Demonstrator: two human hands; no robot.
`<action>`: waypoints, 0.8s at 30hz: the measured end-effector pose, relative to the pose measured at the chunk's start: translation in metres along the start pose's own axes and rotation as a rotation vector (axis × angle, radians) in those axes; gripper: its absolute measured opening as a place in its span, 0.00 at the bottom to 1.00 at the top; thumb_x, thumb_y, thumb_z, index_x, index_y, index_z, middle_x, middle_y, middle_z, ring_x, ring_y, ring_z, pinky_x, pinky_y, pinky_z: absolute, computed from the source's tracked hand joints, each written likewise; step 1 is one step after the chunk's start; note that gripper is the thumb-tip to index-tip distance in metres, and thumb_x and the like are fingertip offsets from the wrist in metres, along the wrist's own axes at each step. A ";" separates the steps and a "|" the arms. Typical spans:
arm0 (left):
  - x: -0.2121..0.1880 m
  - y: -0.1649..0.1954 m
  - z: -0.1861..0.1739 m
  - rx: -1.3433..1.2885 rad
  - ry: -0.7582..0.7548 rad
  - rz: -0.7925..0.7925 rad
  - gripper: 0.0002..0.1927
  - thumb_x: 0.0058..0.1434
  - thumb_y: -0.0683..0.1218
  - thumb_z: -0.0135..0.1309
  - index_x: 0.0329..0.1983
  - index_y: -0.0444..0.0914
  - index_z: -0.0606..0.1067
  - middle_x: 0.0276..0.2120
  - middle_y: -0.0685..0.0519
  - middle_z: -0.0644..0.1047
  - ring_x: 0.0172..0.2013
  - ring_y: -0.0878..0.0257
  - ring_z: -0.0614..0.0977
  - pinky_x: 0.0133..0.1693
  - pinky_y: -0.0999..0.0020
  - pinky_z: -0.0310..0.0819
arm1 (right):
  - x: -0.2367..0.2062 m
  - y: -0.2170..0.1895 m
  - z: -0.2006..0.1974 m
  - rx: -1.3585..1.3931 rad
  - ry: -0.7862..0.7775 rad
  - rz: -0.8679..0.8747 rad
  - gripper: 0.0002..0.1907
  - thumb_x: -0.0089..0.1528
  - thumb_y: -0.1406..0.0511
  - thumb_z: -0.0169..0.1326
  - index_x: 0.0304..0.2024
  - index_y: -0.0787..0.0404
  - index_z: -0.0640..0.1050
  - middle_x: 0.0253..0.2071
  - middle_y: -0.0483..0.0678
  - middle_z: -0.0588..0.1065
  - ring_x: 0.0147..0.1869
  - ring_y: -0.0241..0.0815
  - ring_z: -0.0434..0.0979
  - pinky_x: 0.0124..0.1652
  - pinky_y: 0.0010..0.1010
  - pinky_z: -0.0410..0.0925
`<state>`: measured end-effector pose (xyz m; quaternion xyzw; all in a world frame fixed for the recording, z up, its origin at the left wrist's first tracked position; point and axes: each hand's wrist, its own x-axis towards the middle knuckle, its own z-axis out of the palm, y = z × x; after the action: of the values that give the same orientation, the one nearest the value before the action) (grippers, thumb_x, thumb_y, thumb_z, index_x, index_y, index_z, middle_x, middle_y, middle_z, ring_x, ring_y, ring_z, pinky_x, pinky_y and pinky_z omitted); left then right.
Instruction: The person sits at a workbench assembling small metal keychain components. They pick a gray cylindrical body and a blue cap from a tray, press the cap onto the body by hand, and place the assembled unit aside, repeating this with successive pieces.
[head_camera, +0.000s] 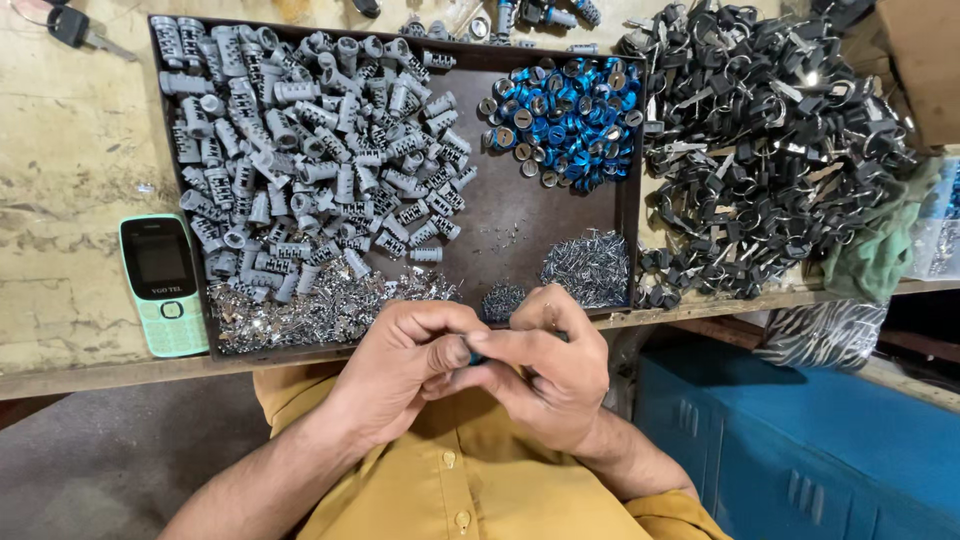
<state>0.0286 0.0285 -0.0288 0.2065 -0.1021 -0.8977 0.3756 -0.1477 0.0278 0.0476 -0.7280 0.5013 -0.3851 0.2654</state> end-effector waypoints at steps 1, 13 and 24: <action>0.001 0.000 0.000 -0.007 -0.006 -0.030 0.15 0.62 0.49 0.64 0.43 0.32 0.81 0.26 0.59 0.76 0.21 0.76 0.65 0.22 0.79 0.54 | 0.000 0.001 0.001 0.002 0.009 -0.031 0.24 0.47 0.59 0.76 0.40 0.59 0.79 0.31 0.43 0.67 0.31 0.34 0.65 0.30 0.24 0.60; 0.001 0.027 0.016 0.319 0.127 0.230 0.10 0.59 0.40 0.65 0.42 0.30 0.81 0.34 0.51 0.80 0.26 0.68 0.77 0.28 0.74 0.73 | -0.018 -0.001 0.003 0.626 -0.236 0.422 0.21 0.75 0.66 0.44 0.69 0.66 0.59 0.41 0.46 0.73 0.41 0.31 0.69 0.44 0.23 0.67; 0.000 0.042 0.042 1.423 -0.009 0.666 0.16 0.47 0.36 0.66 0.40 0.37 0.80 0.34 0.52 0.79 0.34 0.56 0.83 0.35 0.66 0.77 | 0.012 0.004 -0.023 0.240 -0.499 0.265 0.37 0.67 0.56 0.58 0.72 0.65 0.61 0.50 0.55 0.76 0.46 0.51 0.80 0.46 0.33 0.73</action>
<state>0.0361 0.0000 0.0231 0.3521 -0.7107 -0.4574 0.4021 -0.1666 0.0151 0.0615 -0.6919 0.4623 -0.2126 0.5123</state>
